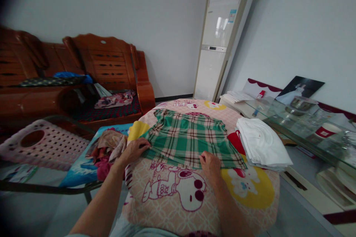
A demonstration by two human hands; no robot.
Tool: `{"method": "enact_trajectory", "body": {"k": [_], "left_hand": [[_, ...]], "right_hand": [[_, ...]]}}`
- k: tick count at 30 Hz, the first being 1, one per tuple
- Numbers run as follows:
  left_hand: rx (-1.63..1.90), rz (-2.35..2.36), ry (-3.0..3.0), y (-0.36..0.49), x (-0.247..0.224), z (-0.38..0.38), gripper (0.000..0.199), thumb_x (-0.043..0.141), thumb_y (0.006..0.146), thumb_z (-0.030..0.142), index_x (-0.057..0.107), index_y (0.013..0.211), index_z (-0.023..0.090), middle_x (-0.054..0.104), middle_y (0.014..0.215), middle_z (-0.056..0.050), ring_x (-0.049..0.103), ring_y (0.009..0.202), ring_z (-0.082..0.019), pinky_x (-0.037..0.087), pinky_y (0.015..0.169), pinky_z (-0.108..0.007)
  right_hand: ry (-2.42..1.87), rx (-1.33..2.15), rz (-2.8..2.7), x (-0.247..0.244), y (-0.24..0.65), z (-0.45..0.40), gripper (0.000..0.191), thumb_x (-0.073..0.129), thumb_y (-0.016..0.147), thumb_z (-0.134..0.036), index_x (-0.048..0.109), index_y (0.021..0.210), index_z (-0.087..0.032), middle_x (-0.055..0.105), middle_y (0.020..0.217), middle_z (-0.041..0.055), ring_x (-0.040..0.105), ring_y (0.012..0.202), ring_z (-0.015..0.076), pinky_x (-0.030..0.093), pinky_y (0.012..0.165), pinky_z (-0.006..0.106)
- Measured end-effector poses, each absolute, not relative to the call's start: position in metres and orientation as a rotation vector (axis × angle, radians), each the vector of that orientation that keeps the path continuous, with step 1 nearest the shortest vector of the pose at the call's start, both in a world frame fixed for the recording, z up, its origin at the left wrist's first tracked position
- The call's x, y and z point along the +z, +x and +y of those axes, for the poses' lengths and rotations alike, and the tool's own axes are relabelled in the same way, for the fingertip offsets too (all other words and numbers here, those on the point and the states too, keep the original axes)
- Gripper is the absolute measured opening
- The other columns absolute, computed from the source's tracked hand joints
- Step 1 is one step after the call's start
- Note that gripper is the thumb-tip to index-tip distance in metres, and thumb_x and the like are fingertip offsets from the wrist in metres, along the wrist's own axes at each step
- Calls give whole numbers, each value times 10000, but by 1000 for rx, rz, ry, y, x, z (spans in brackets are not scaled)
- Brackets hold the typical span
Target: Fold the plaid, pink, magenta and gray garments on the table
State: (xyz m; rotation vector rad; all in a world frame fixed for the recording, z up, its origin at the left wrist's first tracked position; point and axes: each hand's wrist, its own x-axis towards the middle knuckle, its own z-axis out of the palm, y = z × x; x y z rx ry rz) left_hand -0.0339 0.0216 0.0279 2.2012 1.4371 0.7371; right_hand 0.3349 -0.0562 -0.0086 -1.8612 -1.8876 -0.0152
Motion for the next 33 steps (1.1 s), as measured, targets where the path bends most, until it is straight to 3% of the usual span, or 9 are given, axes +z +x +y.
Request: {"method": "enact_trajectory", "body": {"k": [12, 17, 21, 26, 33], "left_hand": [[448, 1448, 2261, -46, 49, 10, 142, 558, 784, 231, 664, 702, 182, 651, 786, -22, 595, 770, -166, 417, 739, -254], [396, 1641, 2238, -45, 44, 12, 240, 572, 804, 267, 624, 592, 166, 640, 738, -19, 577, 711, -148, 394, 671, -227], [429, 1727, 2220, -44, 43, 14, 75, 603, 765, 185, 666, 724, 181, 671, 791, -8, 609, 766, -151, 418, 716, -221], [535, 1569, 2224, -29, 50, 11, 149, 582, 762, 127, 700, 837, 180, 693, 849, -11, 620, 767, -145, 441, 713, -220], [549, 1433, 2198, -4, 35, 16, 167, 575, 728, 114, 704, 809, 181, 707, 799, -4, 632, 733, -144, 457, 687, -222]], "right_hand": [[-1868, -2, -1898, -7, 334, -56, 249, 533, 887, -328, 644, 699, -209, 664, 644, 23, 566, 595, 145, 293, 582, 261], [-1819, -68, -1949, -6, 332, -58, 232, 543, 896, -311, 639, 716, -201, 666, 677, 30, 564, 627, 145, 309, 599, 258], [-1575, -136, -1981, -1, 320, -64, 224, 529, 909, -248, 637, 724, -183, 639, 703, 37, 561, 673, 146, 348, 641, 251], [-1265, 17, -2182, 8, 291, -71, 201, 541, 897, -156, 644, 726, -187, 595, 749, 30, 556, 751, 149, 395, 696, 241], [-1375, -7, -2379, 5, 278, -65, 136, 593, 874, -136, 633, 750, -173, 593, 811, 38, 551, 805, 167, 405, 733, 265]]}}
